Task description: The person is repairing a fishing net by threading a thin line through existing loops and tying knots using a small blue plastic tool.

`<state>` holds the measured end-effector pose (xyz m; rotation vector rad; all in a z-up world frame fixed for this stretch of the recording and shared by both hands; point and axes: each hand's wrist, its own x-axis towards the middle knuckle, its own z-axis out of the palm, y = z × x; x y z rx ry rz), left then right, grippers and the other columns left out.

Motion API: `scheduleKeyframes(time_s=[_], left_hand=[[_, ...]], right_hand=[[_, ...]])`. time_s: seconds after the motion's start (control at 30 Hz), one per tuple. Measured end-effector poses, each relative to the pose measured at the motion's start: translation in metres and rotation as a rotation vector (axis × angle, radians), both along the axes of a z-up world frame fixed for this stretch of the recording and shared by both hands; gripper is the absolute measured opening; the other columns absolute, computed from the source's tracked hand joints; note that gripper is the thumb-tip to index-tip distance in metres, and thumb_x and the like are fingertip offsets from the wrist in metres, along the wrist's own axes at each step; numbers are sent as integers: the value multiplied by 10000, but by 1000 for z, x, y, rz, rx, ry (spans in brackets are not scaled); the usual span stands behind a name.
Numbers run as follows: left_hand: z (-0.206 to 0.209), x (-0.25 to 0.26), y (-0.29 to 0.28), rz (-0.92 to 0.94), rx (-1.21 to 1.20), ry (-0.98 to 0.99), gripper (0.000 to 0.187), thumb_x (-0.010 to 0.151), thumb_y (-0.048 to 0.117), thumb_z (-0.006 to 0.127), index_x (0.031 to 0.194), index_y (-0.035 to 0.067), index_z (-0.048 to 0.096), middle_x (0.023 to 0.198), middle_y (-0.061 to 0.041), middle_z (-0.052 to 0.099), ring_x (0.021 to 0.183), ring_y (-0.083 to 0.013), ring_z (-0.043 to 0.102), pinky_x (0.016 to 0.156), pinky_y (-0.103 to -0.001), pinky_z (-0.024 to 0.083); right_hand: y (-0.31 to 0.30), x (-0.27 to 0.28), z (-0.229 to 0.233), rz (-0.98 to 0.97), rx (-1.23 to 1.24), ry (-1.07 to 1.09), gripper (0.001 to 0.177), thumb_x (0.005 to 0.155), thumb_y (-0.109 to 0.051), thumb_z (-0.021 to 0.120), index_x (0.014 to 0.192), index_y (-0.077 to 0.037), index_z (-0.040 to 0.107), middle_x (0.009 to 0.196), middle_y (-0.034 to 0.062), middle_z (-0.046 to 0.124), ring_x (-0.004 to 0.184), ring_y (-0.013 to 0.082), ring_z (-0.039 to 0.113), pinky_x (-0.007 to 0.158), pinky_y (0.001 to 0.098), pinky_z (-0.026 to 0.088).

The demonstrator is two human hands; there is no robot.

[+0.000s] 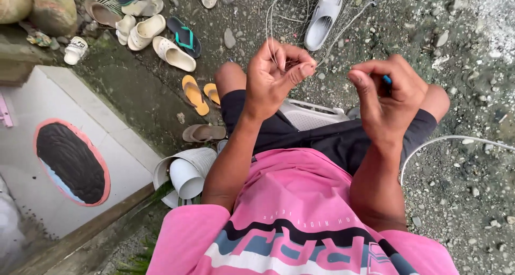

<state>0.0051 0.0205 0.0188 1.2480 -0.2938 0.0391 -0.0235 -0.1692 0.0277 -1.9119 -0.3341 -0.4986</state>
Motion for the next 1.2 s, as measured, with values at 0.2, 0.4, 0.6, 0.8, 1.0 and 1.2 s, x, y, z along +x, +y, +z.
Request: scheduleKeyframes(time_s=[0.2,0.4,0.6,0.8,1.0,1.2], left_hand=[[-3,0,3,-3,-35,0,319,861,101,688,847,151,374,923,-85,641,896,-178,641,831,-288,551],[-4,-4,1,21,-44,30,331,858,52,676,837,142,358,913,-124,633,895,-181,640,789,-270,545],[-2,-8,-5,54,-52,62,344,860,73,677,836,146,341,900,-116,653,873,-182,641,843,-285,482],[-13,-2,-8,64,-71,-10,340,856,17,682,798,116,362,851,-143,675,715,-129,661,552,-162,498],[-11,0,-5,102,-60,-16,352,864,36,684,801,120,347,853,-160,670,709,-156,661,544,-186,502],[-29,-2,3,94,-45,-40,300,886,78,656,815,113,367,991,-162,628,786,-176,664,646,-241,576]], right_hand=[[-6,0,-12,-78,30,-27,149,1027,-79,678,945,42,650,820,129,575,720,196,495,674,303,357],[-4,3,-13,-132,-8,-85,144,1042,-34,642,927,49,617,864,150,553,801,258,491,731,355,379],[17,11,17,146,-194,-204,257,979,-168,669,1152,21,655,1082,225,596,896,307,608,691,355,470],[22,28,-5,106,-61,-367,65,937,-86,719,908,-41,755,854,127,681,595,271,497,564,350,425],[33,24,-5,72,234,-154,83,957,-109,659,921,-41,689,948,122,535,570,144,419,516,287,376],[17,16,-2,103,211,-49,77,924,-84,670,893,-15,680,1097,164,534,674,167,477,608,301,396]])
